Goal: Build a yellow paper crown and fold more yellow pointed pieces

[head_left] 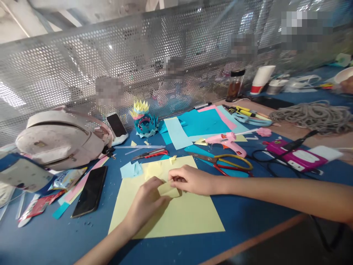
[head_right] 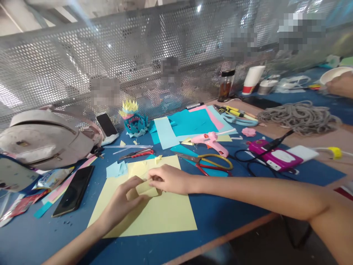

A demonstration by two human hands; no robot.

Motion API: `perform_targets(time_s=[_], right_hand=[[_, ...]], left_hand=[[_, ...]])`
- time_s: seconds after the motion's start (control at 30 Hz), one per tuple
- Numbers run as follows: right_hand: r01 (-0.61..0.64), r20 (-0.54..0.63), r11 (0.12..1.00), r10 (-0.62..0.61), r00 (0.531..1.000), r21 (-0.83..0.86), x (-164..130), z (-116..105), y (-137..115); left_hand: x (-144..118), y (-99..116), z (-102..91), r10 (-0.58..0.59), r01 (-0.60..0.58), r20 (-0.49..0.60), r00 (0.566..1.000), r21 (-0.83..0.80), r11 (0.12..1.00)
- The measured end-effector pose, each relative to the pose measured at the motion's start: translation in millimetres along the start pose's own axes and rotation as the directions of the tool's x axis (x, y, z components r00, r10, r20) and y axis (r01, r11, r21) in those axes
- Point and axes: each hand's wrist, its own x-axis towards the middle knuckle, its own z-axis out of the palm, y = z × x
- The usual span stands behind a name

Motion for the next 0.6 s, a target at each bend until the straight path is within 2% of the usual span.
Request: perform_targets(time_s=[0.1, 0.2, 0.3, 0.43, 0.6], right_hand=[[-0.040, 0.009, 0.976, 0.039, 0.999, 0.214, 0, 1, 0], [0.004, -0.033, 0.957, 0.005, 0.999, 0.289, 1, 2, 1], [0.079, -0.072, 0.979, -0.066, 0.995, 0.190, 2, -1, 1], [0.125, -0.042, 0.992, -0.126, 0.991, -0.020, 1, -7, 1], [0.088, -0.004, 0.992, -0.088, 0.996, -0.090, 1, -3, 4]], left_hand=[[-2, 3, 0.6, -0.028, 0.027, -0.016, 0.999, -0.022, 0.999], [-6, 4, 4.9, -0.012, 0.012, 0.001, 1.000, -0.033, 0.999], [-9, 3, 6.2, 0.014, -0.013, 0.034, 0.999, -0.027, 1.000], [-7, 3, -0.1, 0.043, -0.044, 0.020, 0.999, 0.028, 0.999], [1, 4, -3.8, 0.068, -0.070, 0.032, 0.997, 0.066, 0.995]])
